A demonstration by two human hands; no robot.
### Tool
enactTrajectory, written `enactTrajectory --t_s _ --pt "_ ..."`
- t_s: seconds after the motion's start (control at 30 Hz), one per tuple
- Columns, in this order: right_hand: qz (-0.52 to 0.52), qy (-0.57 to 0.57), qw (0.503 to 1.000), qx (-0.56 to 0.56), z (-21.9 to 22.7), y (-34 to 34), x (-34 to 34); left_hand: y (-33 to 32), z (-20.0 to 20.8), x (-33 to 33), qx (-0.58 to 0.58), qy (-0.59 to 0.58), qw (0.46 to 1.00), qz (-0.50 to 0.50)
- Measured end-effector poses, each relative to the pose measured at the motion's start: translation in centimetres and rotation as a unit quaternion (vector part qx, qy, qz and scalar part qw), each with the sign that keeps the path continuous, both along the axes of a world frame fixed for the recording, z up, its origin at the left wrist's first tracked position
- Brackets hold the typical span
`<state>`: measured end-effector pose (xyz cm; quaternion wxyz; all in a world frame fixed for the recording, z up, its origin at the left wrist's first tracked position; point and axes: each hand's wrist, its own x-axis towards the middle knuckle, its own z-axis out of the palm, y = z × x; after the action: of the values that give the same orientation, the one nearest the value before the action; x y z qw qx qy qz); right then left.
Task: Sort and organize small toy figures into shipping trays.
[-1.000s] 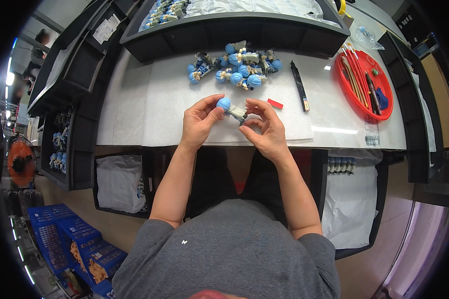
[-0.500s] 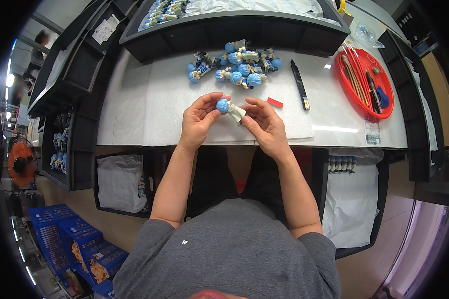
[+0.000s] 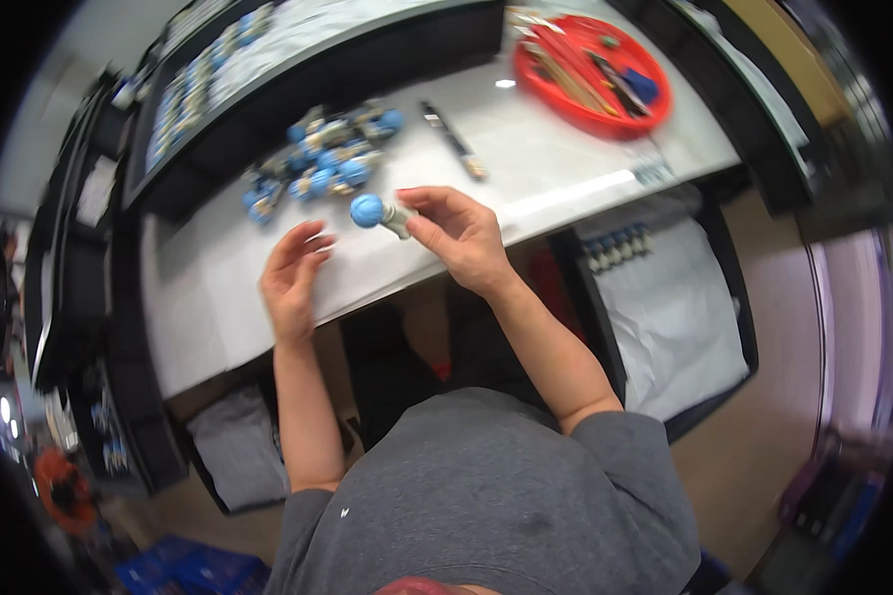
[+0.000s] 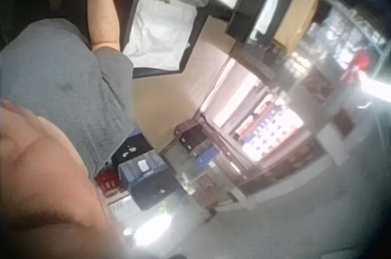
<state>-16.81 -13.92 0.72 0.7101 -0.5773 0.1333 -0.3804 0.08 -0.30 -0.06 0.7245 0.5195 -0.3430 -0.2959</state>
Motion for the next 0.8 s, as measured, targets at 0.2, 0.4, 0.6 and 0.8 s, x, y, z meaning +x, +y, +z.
enactTrajectory --t_s 0.2,0.4,0.6,0.8 --pt "-0.283 -0.186 0.939 0.060 -1.7 -7.8 -12.0 0.1 0.1 -0.2 0.029 -0.049 0.998 0.001" --pt "-0.610 -0.062 0.789 0.047 -11.6 -15.2 -26.0 -0.2 0.1 -0.4 0.046 -0.069 0.997 0.000" --pt "-0.679 0.407 0.609 -0.039 -19.5 -16.5 -29.8 -0.2 -0.1 -0.6 0.064 -0.084 0.994 0.016" --pt "-0.636 0.417 0.643 -0.092 -21.7 -17.2 -29.0 -0.3 -0.1 -0.5 0.072 -0.083 0.994 0.024"
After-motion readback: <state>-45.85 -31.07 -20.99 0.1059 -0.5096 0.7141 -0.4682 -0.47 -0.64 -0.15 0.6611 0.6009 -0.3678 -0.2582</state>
